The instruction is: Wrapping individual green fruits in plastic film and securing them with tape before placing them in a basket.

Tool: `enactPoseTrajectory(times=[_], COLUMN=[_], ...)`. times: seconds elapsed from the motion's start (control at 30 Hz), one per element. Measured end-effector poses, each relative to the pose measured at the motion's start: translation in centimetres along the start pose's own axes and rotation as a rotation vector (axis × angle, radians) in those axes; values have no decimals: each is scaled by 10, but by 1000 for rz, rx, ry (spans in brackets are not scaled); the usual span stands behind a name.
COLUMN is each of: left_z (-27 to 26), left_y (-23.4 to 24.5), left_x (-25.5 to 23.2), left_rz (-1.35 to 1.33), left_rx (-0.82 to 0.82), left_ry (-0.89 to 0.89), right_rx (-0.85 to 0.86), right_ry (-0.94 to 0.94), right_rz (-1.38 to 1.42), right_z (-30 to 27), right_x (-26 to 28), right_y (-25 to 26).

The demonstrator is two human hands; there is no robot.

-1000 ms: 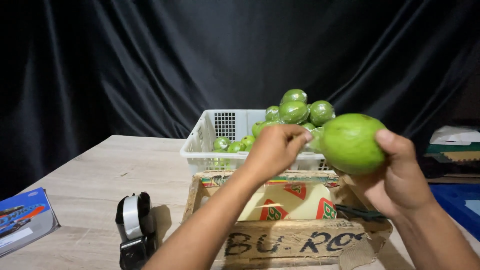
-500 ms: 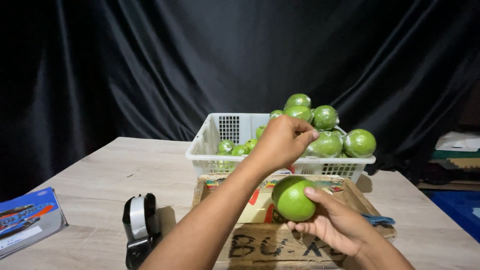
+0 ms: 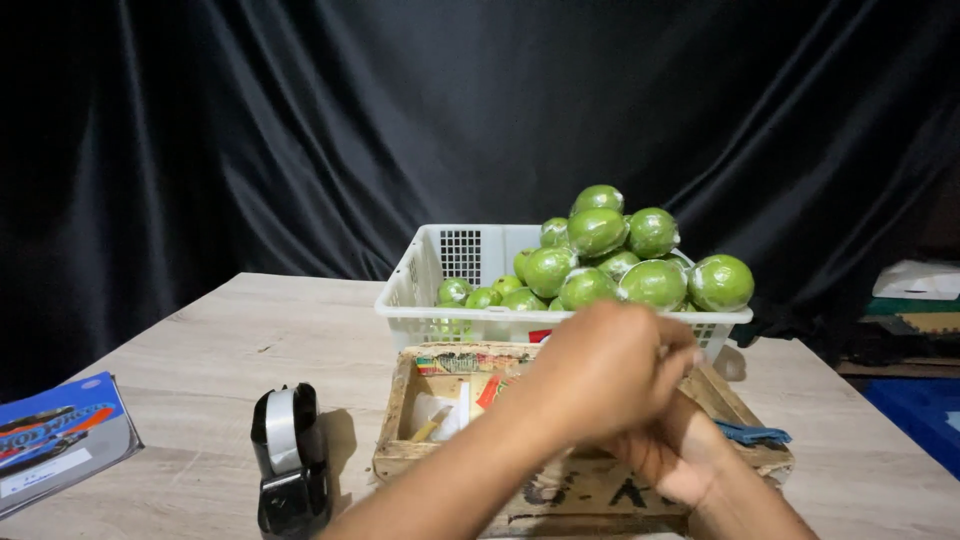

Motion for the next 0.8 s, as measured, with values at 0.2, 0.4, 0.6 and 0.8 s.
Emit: enactPoseTrajectory(times=[0.2, 0.4, 0.6, 0.8], left_z=[-26, -37, -53, -62], left_y=[-90, -135, -127, -145], left_x=[34, 57, 35, 21], left_rz=[280, 501, 547, -17], left_rx=[-150, -467, -695, -941], left_ry=[-216, -371, -343, 284], right_rx=[-214, 37, -103, -95], right_ry=[-80, -11, 96, 170], right_rz=[85, -103, -63, -139], right_z=[-7, -29, -17, -2], right_x=[-4, 4, -5, -7], right_y=[26, -46, -28, 8])
Point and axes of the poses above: each hand's wrist, its own z-axis towards the middle knuckle, its own y-axis out of the back of the hand, x = y × z, the point moved 2 cm from there along z, towards the middle knuckle, and after that the axes turned 15 degrees about x, right-handed, at the moved point
